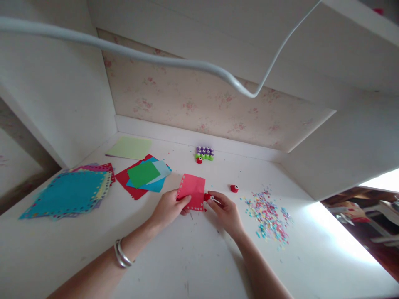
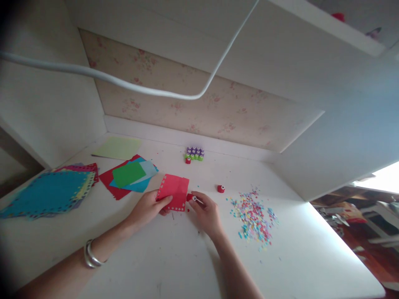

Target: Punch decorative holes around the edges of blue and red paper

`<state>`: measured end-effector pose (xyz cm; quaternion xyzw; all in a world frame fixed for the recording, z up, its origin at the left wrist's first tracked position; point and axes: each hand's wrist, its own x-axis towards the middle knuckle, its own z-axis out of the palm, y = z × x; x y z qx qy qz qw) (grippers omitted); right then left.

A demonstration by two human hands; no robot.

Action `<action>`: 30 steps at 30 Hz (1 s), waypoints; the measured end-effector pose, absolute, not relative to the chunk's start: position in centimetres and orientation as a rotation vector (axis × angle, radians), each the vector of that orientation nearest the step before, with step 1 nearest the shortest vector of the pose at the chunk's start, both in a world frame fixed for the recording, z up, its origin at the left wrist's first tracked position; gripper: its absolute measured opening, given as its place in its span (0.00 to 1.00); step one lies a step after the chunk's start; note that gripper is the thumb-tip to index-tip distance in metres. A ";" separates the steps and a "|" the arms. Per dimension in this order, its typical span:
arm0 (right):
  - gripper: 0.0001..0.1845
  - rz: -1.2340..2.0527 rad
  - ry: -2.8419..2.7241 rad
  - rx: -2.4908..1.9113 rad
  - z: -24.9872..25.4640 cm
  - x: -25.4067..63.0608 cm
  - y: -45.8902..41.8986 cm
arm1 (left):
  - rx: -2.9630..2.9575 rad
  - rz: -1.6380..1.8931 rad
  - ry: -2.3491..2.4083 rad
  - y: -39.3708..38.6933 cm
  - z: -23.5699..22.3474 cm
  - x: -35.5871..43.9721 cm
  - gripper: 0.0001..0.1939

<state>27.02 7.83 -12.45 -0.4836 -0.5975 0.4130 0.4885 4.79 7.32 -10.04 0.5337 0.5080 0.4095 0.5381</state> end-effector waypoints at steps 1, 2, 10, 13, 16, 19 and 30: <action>0.18 1.000 -1.457 -1.172 -12.5 27.0 7.8 | 1.272 0.974 1.207 7.3 -10.1 4.8 0.18; 0.18 0.993 -1.462 -1.168 -12.5 26.9 7.8 | 1.273 0.976 1.208 7.3 -10.2 4.8 0.18; 0.17 1.007 -1.500 -1.153 -12.7 26.8 7.8 | 1.290 0.976 1.204 7.4 -10.7 4.8 0.17; 0.16 1.011 -1.503 -1.150 -12.7 26.8 7.7 | 1.300 0.976 1.215 7.4 -10.7 4.8 0.17; 0.16 1.018 -1.486 -1.163 -12.8 26.9 7.8 | 1.305 0.977 1.232 7.5 -10.7 4.8 0.17; 0.16 1.021 -1.471 -1.158 -13.0 27.0 7.8 | 1.310 0.973 1.243 7.6 -10.6 4.8 0.17; 0.10 0.796 -1.778 -1.186 -11.8 26.7 7.2 | 1.568 0.917 1.325 7.1 -10.8 5.0 0.16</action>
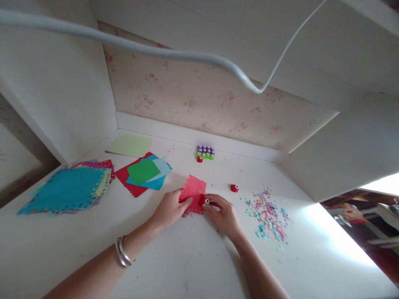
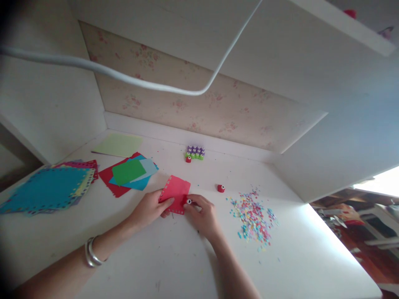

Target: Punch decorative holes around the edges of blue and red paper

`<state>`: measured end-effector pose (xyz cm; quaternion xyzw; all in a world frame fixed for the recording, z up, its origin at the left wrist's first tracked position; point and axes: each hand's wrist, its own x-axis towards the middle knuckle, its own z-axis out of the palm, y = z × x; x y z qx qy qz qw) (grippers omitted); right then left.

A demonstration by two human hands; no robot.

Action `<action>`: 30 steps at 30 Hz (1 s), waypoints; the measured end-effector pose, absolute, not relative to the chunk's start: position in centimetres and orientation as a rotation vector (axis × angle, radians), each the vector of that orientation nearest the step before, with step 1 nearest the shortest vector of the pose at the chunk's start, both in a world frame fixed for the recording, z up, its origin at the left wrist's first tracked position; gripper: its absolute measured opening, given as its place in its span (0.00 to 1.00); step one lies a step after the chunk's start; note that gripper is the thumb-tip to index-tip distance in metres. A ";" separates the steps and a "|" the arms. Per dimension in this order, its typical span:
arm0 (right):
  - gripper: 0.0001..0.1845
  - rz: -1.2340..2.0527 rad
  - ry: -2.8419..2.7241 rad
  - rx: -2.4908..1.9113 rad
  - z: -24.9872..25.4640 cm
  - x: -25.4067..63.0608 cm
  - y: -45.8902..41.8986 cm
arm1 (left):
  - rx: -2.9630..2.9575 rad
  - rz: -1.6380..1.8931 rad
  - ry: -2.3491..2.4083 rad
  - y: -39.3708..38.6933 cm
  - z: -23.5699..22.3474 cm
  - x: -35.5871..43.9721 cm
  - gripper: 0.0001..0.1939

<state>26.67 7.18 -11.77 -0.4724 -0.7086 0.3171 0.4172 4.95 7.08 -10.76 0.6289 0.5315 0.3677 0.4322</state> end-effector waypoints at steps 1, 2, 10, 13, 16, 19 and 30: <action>0.10 0.747 -1.846 -1.191 -11.5 26.6 7.1 | 1.608 0.910 1.349 6.9 -10.8 5.0 0.15; 0.10 0.707 -1.906 -1.192 -11.3 26.6 7.0 | 1.648 0.907 1.378 6.8 -10.9 5.1 0.16; 0.14 0.537 -1.879 -1.269 -10.5 26.6 7.5 | 2.035 0.950 1.626 5.5 -10.4 5.9 0.37; 0.13 0.524 -1.897 -1.273 -10.6 26.5 8.0 | 2.280 0.970 1.692 5.2 -9.8 5.4 0.31; 0.11 0.510 -1.921 -1.291 -10.9 26.4 8.4 | 2.433 0.891 1.639 5.0 -10.0 5.1 0.20; 0.12 0.490 -1.980 -1.313 -11.2 26.5 8.5 | 2.485 0.791 1.550 5.1 -10.8 5.2 0.17; 0.12 0.493 -2.016 -1.258 -11.2 26.5 8.4 | 2.488 0.755 1.537 5.2 -11.4 5.4 0.17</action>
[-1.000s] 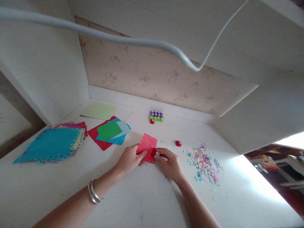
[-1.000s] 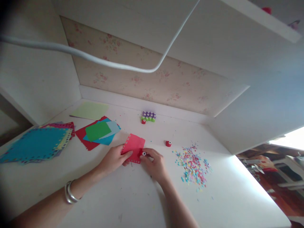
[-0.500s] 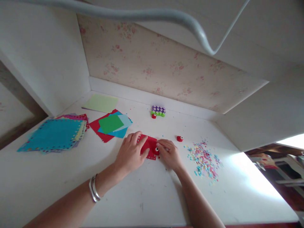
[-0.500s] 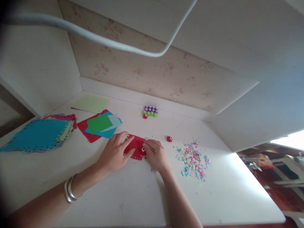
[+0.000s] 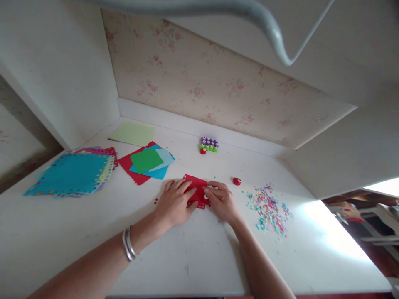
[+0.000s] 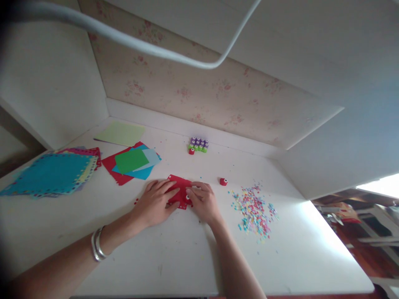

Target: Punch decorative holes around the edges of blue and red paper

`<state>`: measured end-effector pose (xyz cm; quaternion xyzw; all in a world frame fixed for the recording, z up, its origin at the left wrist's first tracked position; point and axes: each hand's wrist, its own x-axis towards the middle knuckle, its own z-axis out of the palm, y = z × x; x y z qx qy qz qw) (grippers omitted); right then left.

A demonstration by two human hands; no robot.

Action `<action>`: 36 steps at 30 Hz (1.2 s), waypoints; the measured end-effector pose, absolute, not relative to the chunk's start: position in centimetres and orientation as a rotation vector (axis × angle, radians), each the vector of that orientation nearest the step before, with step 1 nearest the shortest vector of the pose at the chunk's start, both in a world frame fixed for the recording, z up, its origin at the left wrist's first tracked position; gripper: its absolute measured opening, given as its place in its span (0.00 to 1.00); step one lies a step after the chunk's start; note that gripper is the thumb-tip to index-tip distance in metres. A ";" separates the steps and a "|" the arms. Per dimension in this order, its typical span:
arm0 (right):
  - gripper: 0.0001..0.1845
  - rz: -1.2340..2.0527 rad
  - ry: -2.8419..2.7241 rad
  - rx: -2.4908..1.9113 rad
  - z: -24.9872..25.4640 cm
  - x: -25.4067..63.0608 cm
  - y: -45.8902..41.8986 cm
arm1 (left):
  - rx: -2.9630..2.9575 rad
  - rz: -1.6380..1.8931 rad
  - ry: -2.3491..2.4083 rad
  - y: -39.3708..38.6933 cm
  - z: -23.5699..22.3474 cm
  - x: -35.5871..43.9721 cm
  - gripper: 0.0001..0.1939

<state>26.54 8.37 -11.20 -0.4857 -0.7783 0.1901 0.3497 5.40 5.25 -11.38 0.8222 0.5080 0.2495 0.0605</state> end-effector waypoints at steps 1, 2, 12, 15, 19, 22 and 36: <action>0.12 0.492 -2.018 -1.261 -11.2 26.5 8.4 | 2.485 0.759 1.538 5.2 -11.4 5.4 0.17; 0.12 0.491 -2.023 -1.262 -11.2 26.5 8.4 | 2.480 0.764 1.539 5.2 -11.4 5.4 0.17; 0.12 0.474 -2.035 -1.265 -11.2 26.4 8.3 | 2.455 0.803 1.518 5.1 -11.1 5.4 0.16; 0.12 0.471 -2.037 -1.273 -11.2 26.3 8.3 | 2.457 0.800 1.511 5.1 -11.2 5.4 0.16; 0.12 0.474 -2.035 -1.272 -11.2 26.4 8.3 | 2.458 0.795 1.510 5.2 -11.3 5.4 0.16; 0.13 0.487 -2.022 -1.277 -11.2 26.4 8.2 | 2.457 0.792 1.511 5.2 -11.4 5.4 0.17; 0.13 0.506 -2.018 -1.302 -11.5 26.2 8.4 | 2.444 0.801 1.510 5.1 -11.4 5.4 0.16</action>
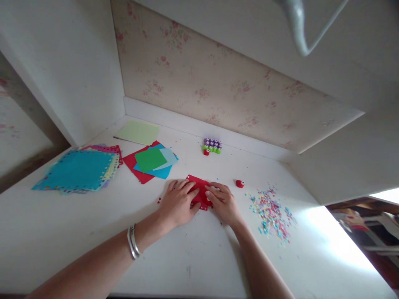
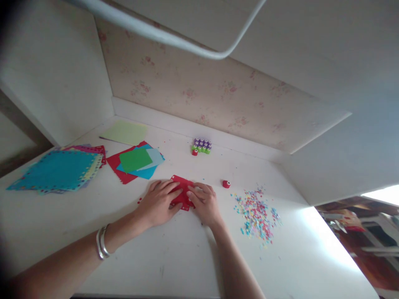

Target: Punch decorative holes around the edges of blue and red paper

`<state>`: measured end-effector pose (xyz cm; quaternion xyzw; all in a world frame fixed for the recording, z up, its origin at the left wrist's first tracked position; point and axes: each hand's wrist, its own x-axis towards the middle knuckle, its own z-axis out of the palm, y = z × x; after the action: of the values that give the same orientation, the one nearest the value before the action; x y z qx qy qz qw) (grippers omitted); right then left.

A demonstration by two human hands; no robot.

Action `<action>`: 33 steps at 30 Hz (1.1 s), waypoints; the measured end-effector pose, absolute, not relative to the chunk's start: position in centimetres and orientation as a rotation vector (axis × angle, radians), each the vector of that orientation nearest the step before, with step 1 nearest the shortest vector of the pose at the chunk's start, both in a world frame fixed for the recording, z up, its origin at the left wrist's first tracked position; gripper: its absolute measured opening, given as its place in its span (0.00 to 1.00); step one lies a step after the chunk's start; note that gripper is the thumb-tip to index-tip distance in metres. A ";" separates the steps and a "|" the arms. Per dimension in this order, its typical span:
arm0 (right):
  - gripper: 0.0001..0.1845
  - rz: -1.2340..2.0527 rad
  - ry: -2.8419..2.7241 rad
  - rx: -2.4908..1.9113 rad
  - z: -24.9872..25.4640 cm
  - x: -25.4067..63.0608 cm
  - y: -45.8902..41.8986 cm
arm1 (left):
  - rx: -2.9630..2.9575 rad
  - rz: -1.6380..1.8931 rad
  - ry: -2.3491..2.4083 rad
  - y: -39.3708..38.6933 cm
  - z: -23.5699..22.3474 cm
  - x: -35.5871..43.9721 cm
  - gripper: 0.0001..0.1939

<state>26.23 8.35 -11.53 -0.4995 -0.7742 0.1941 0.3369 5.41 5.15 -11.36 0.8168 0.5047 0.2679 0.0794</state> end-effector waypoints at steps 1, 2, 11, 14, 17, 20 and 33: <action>0.13 0.506 -2.035 -1.301 -11.6 26.3 8.4 | 2.448 0.799 1.512 5.1 -11.3 5.4 0.16; 0.13 0.507 -2.056 -1.301 -11.7 26.3 8.5 | 2.450 0.797 1.514 5.1 -11.3 5.4 0.15; 0.14 0.473 -2.256 -1.298 -11.1 26.0 8.6 | 2.423 0.772 1.526 5.1 -11.5 5.5 0.16; 0.14 0.451 -2.243 -1.296 -10.7 25.7 8.3 | 2.431 0.779 1.535 5.1 -11.5 5.4 0.16; 0.13 0.461 -2.177 -1.249 -10.5 25.6 8.1 | 2.444 0.796 1.535 5.1 -11.4 5.4 0.15; 0.12 0.497 -2.143 -1.209 -10.4 25.6 8.2 | 2.458 0.813 1.541 5.1 -11.4 5.4 0.15; 0.19 0.590 -2.037 -1.240 -10.3 27.9 8.1 | 2.440 0.816 1.549 5.2 -11.3 5.2 0.16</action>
<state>27.92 8.09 -10.31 -0.4755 -0.7811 0.2261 0.3356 5.23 5.24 -11.31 0.8105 0.5146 0.2712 0.0690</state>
